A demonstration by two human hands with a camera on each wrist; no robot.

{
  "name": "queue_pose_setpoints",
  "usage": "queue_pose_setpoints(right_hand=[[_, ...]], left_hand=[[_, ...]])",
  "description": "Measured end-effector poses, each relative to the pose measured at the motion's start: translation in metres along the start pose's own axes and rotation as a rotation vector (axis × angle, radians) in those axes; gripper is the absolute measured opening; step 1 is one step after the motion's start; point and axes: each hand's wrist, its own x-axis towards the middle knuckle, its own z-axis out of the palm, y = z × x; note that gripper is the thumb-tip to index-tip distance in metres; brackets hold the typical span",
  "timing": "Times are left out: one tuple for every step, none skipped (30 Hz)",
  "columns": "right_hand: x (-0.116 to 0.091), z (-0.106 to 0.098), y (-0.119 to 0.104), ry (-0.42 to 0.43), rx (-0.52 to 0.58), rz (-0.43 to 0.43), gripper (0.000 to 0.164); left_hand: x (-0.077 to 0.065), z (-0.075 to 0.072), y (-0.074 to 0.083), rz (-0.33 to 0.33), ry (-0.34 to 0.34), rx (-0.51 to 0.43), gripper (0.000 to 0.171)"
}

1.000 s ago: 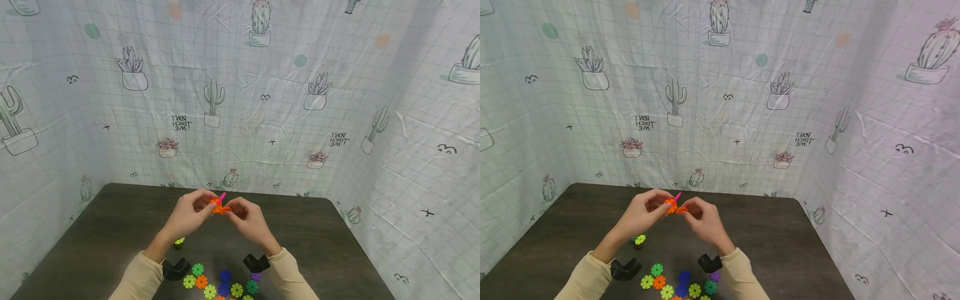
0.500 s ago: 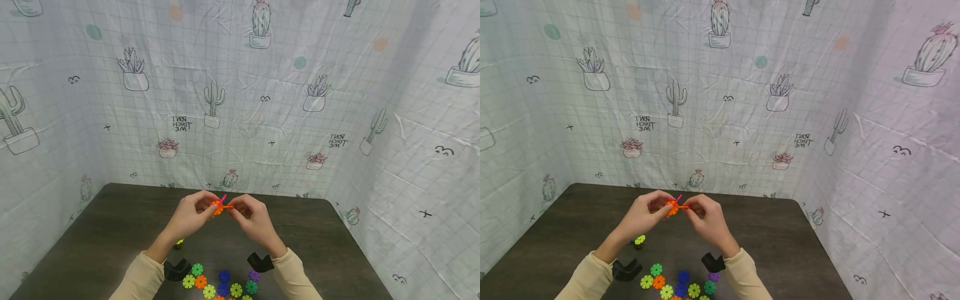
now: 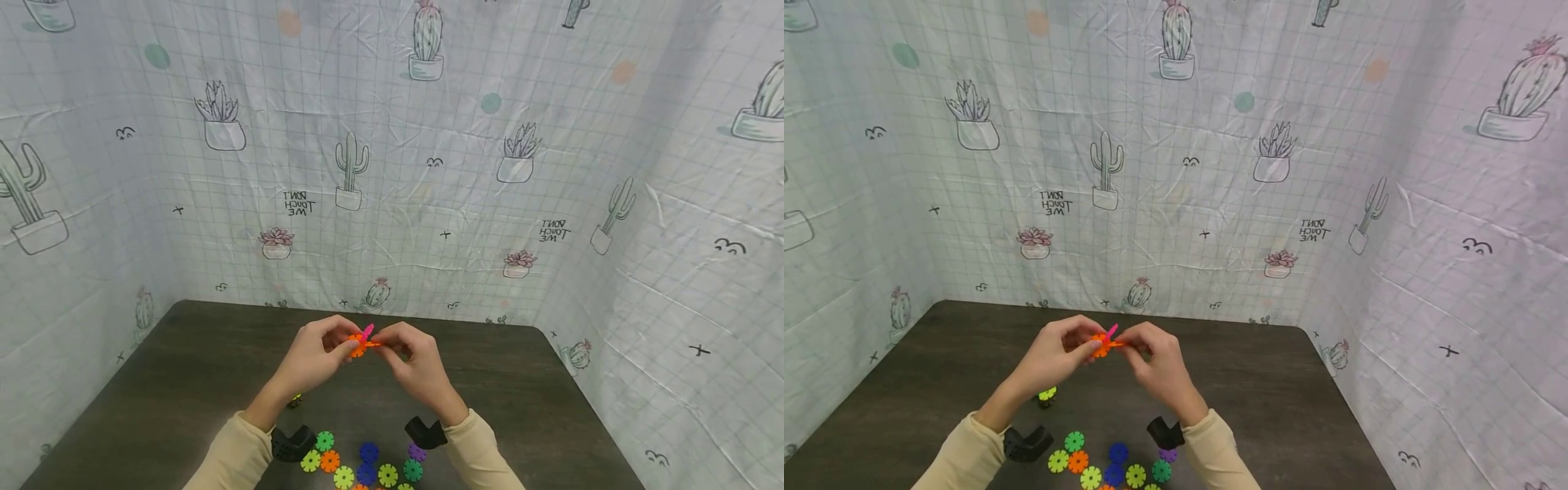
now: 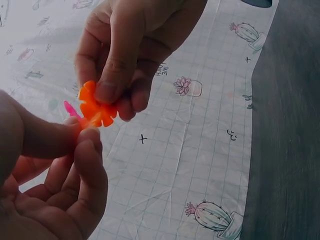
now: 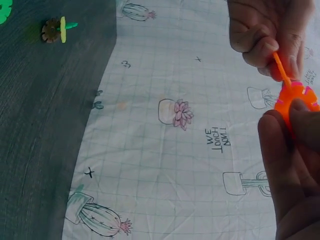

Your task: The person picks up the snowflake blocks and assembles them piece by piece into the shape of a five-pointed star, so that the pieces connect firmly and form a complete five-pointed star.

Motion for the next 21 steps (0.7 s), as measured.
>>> queue_pose_setpoints(right_hand=[[-0.001, 0.001, 0.002, 0.004, -0.001, -0.01, 0.023], [-0.001, 0.001, 0.003, 0.008, -0.003, -0.027, 0.023], [-0.002, 0.002, 0.004, 0.011, -0.006, -0.04, 0.023], [-0.002, 0.002, 0.004, 0.014, -0.009, -0.052, 0.024], [-0.002, 0.003, 0.005, 0.016, -0.009, -0.061, 0.024], [-0.002, 0.003, 0.004, 0.019, -0.008, -0.069, 0.024], [-0.002, 0.003, 0.004, 0.021, -0.009, -0.077, 0.024], [-0.002, 0.004, 0.004, 0.022, -0.013, -0.085, 0.023], [-0.002, 0.004, 0.005, 0.021, -0.016, -0.09, 0.023], [-0.002, 0.005, 0.005, 0.021, -0.019, -0.097, 0.023], [-0.002, 0.006, 0.005, 0.019, -0.022, -0.101, 0.023], [-0.003, 0.007, 0.005, 0.016, -0.026, -0.108, 0.023], [-0.003, 0.007, 0.006, 0.012, -0.031, -0.112, 0.023], [-0.003, 0.008, 0.007, 0.008, -0.034, -0.116, 0.023], [-0.003, 0.009, 0.007, 0.005, -0.036, -0.117, 0.023], [-0.004, 0.009, 0.007, 0.005, -0.038, -0.123, 0.023], [-0.004, 0.01, 0.007, 0.003, -0.039, -0.12, 0.023], [-0.005, 0.011, 0.008, 0.003, -0.042, -0.117, 0.023], [-0.006, 0.011, 0.008, 0.003, -0.041, -0.114, 0.023], [-0.007, 0.012, 0.008, 0.002, -0.034, -0.11, 0.023], [-0.009, 0.013, 0.008, 0.001, -0.025, -0.106, 0.024]], left_hand=[[0.0, 0.001, 0.0, -0.005, 0.002, -0.001, 0.013], [0.0, 0.001, 0.0, -0.012, 0.004, -0.002, 0.012], [0.0, 0.002, 0.001, -0.019, 0.006, -0.001, 0.012], [-0.001, 0.002, 0.001, -0.025, 0.009, 0.0, 0.011], [-0.001, 0.002, 0.001, -0.032, 0.012, 0.002, 0.011], [-0.001, 0.003, 0.001, -0.037, 0.013, 0.002, 0.011], [-0.001, 0.003, 0.001, -0.041, 0.016, -0.001, 0.011], [-0.001, 0.003, 0.001, -0.046, 0.02, -0.005, 0.011], [-0.001, 0.003, 0.002, -0.047, 0.025, -0.009, 0.011], [-0.001, 0.003, 0.001, -0.049, 0.031, -0.012, 0.011], [-0.001, 0.003, 0.001, -0.05, 0.036, -0.016, 0.011], [-0.001, 0.002, 0.001, -0.054, 0.041, -0.02, 0.011], [-0.001, 0.002, 0.001, -0.057, 0.048, -0.022, 0.011], [-0.002, 0.002, 0.001, -0.062, 0.055, -0.024, 0.011], [-0.002, 0.002, 0.001, -0.068, 0.061, -0.025, 0.011], [-0.002, 0.002, 0.002, -0.079, 0.066, -0.027, 0.011], [-0.002, 0.002, 0.002, -0.09, 0.07, -0.027, 0.011], [-0.002, 0.002, 0.002, -0.106, 0.073, -0.028, 0.012], [-0.003, 0.002, 0.002, -0.121, 0.076, -0.03, 0.012], [-0.003, 0.003, 0.002, -0.137, 0.08, -0.031, 0.011], [-0.004, 0.003, 0.001, -0.153, 0.083, -0.035, 0.011]])
